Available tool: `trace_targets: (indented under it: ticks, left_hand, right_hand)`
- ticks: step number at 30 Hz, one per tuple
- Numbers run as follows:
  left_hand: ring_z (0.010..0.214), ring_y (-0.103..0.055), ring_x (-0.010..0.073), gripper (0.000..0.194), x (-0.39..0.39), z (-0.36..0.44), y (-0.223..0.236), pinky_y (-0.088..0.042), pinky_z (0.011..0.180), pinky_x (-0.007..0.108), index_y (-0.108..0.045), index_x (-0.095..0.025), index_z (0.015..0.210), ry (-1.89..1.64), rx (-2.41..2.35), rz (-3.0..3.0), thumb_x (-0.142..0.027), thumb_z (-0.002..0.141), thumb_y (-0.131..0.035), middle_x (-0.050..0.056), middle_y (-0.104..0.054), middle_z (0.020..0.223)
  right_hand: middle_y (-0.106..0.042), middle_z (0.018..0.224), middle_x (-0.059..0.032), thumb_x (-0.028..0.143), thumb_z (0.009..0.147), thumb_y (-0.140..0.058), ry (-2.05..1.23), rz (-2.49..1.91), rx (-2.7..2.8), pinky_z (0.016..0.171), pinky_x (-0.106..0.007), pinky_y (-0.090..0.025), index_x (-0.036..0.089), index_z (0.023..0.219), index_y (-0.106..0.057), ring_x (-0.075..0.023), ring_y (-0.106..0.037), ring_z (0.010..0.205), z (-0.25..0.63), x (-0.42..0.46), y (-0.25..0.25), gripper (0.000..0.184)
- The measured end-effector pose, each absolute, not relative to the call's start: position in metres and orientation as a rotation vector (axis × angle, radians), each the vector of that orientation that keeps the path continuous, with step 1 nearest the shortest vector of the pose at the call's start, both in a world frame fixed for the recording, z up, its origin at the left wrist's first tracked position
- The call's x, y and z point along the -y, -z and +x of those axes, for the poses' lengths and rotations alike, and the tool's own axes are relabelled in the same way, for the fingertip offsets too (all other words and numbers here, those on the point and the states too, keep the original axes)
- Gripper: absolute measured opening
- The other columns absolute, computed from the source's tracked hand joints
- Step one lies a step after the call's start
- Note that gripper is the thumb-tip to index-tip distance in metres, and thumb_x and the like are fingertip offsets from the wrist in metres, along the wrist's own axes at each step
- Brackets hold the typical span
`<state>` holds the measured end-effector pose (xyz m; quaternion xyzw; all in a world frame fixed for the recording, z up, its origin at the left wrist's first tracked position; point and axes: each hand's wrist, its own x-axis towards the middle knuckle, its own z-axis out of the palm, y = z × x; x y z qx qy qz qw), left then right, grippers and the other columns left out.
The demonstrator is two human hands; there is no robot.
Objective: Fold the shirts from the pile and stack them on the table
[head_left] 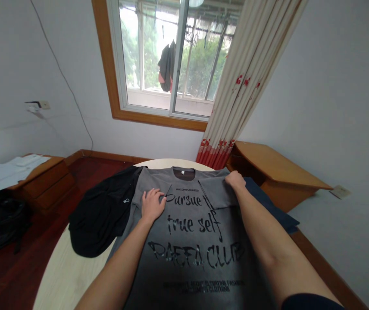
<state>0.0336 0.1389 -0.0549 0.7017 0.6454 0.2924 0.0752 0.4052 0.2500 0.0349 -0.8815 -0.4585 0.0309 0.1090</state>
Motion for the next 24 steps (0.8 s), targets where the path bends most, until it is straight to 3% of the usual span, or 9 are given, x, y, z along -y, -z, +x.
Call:
trace_targets:
  ticks: [5,11,14,20,24]
  left_hand:
    - [0.136,-0.049,0.0273,0.024,-0.139,0.034,0.056,-0.025,0.120,0.055,-0.072,-0.025,0.109,-0.871,-1.939,2.113,-0.034,0.093,-0.057,0.007,-0.064,0.137]
    - [0.137,-0.048,0.0268,0.024,-0.139,0.034,0.055,-0.024,0.120,0.054,-0.071,-0.025,0.109,-0.862,-1.950,2.108,-0.034,0.093,-0.056,0.006,-0.064,0.137]
    - [0.137,-0.048,0.0264,0.024,-0.139,0.035,0.054,-0.024,0.120,0.054,-0.071,-0.025,0.109,-0.846,-1.948,2.109,-0.033,0.093,-0.056,0.006,-0.063,0.138]
    - [0.137,-0.048,0.0267,0.024,-0.139,0.035,0.055,-0.024,0.120,0.054,-0.071,-0.026,0.109,-0.845,-1.952,2.106,-0.034,0.093,-0.056,0.006,-0.063,0.138]
    - [0.137,-0.048,0.0271,0.024,-0.140,0.035,0.056,-0.023,0.121,0.054,-0.071,-0.026,0.109,-0.853,-1.954,2.103,-0.034,0.092,-0.056,0.007,-0.063,0.138]
  right_hand:
    - [-0.065,0.121,-0.0276,0.021,0.095,-0.047,-0.005,-2.573,1.356,0.096,-0.042,-0.050,0.005,0.128,-0.054,-0.0319,-0.064,0.118,0.407,-0.244,-0.025,0.037]
    - [-0.063,0.123,-0.0268,0.038,0.095,-0.052,0.166,-2.531,1.539,0.095,-0.042,-0.050,0.005,0.126,-0.057,-0.0337,-0.064,0.117,0.407,-0.257,-0.020,0.046]
    - [-0.062,0.127,-0.0270,0.041,0.091,-0.059,0.031,-2.521,1.541,0.096,-0.042,-0.050,0.004,0.125,-0.062,-0.0351,-0.062,0.120,0.415,-0.272,-0.023,0.050]
    - [-0.071,0.113,-0.0171,0.036,0.092,-0.058,-0.122,-2.491,1.502,0.088,-0.035,-0.053,0.014,0.113,-0.072,-0.0290,-0.067,0.111,0.434,-0.292,-0.026,0.033]
    - [-0.068,0.117,-0.0217,0.035,0.096,-0.051,-0.086,-2.508,1.428,0.088,-0.038,-0.052,0.010,0.119,-0.066,-0.0315,-0.066,0.112,0.435,-0.289,-0.022,0.037]
